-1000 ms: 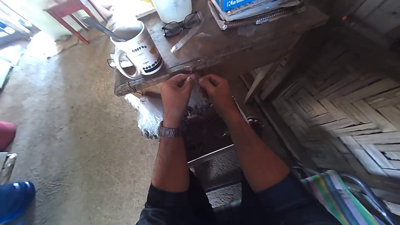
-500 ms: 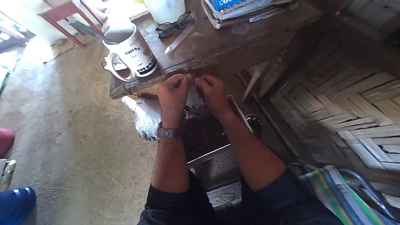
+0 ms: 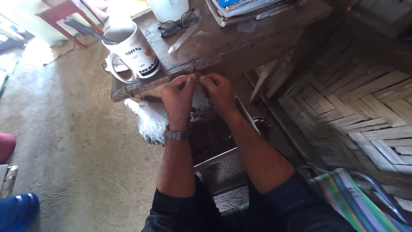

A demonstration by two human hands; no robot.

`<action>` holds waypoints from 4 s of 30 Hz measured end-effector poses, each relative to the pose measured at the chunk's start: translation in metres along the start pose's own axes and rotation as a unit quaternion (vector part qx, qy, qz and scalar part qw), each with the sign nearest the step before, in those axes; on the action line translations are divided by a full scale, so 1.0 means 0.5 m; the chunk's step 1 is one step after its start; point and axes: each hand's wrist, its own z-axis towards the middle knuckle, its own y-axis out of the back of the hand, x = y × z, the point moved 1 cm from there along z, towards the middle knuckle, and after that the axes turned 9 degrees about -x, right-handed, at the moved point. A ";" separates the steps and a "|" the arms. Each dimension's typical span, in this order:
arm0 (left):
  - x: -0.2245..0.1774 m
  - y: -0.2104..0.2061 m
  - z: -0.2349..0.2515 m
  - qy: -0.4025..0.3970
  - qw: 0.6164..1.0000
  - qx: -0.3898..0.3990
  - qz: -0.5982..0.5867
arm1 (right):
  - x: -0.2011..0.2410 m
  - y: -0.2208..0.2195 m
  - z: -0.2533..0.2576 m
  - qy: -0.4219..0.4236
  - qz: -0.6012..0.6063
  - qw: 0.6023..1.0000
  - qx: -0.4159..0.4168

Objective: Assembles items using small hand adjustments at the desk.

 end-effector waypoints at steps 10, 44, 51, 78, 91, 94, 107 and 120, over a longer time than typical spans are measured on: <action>-0.002 -0.002 -0.005 0.015 0.998 -0.019 0.051 | -0.008 -0.010 0.003 -0.036 -0.021 0.999 0.022; -0.015 -0.019 -0.017 0.024 0.997 -0.072 0.029 | -0.016 -0.017 0.011 -0.026 -0.022 0.999 -0.015; -0.013 -0.020 -0.018 0.029 0.995 -0.080 0.052 | -0.020 -0.019 0.013 -0.039 -0.082 0.996 -0.015; -0.049 0.041 -0.048 0.006 0.966 -0.204 -0.158 | -0.001 -0.053 -0.127 0.098 0.041 0.991 0.083; -0.010 0.118 -0.022 0.078 0.996 -0.031 -0.005 | 0.030 -0.002 -0.100 0.160 0.080 0.984 0.004; 0.005 0.150 -0.012 0.068 0.996 0.057 0.013 | 0.031 0.022 -0.081 0.139 0.102 0.983 -0.068; 0.011 0.168 -0.014 0.053 0.952 0.211 -0.214 | 0.029 0.038 -0.058 0.126 0.157 0.976 -0.084; -0.025 0.151 -0.024 -0.038 0.912 0.376 -0.159 | 0.025 0.015 -0.091 0.079 0.044 0.966 0.241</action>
